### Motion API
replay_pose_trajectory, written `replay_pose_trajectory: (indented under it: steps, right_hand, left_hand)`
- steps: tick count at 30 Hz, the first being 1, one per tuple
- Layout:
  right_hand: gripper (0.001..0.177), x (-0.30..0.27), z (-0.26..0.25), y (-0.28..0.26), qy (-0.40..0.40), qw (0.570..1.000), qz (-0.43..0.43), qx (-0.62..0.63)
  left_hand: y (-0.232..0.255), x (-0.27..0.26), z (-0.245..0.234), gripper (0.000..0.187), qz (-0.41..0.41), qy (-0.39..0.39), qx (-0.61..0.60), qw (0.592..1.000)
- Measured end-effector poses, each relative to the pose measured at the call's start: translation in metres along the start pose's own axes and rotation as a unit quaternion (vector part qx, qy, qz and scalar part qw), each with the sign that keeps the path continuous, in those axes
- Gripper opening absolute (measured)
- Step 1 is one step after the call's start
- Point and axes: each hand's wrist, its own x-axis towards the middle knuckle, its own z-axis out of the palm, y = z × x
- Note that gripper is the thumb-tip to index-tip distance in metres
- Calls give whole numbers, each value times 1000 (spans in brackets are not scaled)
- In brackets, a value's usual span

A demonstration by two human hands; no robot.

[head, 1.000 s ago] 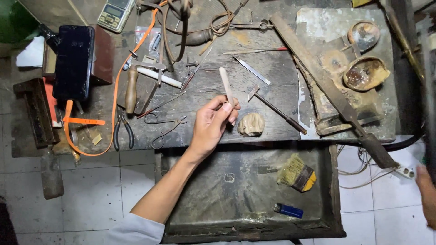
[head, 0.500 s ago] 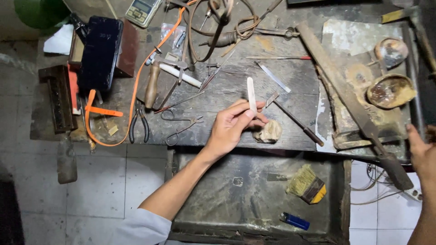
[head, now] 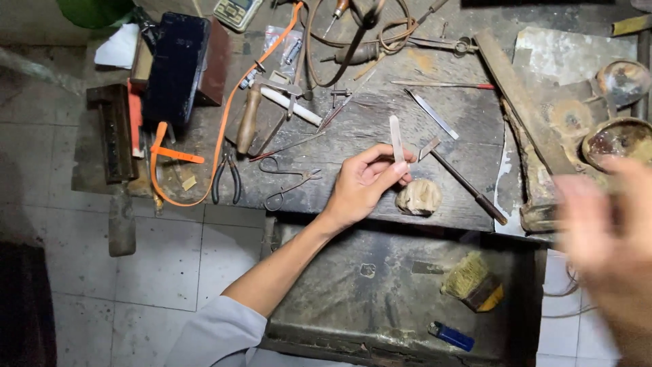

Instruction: Shaping a metal strip into a ring using a mandrel, file, and pliers at a jewelry workbench.

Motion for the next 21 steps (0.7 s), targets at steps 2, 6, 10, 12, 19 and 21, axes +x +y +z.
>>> replay_pose_trajectory:
  steps: [2, 6, 10, 12, 19, 21]
  right_hand:
    - [19, 68, -22, -44, 63, 995, -17, 82]
    - [18, 177, -62, -164, 77, 942, -149, 290]
    - [35, 252, -50, -262, -16, 816, -8, 578]
    - [37, 277, -37, -311, 20, 853, 69, 517]
    - [21, 300, -33, -313, -9, 863, 153, 482]
    - [20, 304, -24, -314, -18, 801, 152, 579]
  left_hand:
    - [-3, -2, -4, 27, 6, -3, 18, 1000]
    - [-32, 0, -10, 28, 7, -8, -26, 1000]
    - [-10, 0, -4, 31, 0, -30, -34, 999]
    - [-13, 1, -5, 33, 8, -48, -54, 997]
    - [-12, 2, -9, 35, 0, -76, -68, 995]
    - [-9, 3, -9, 34, 8, -80, -62, 995]
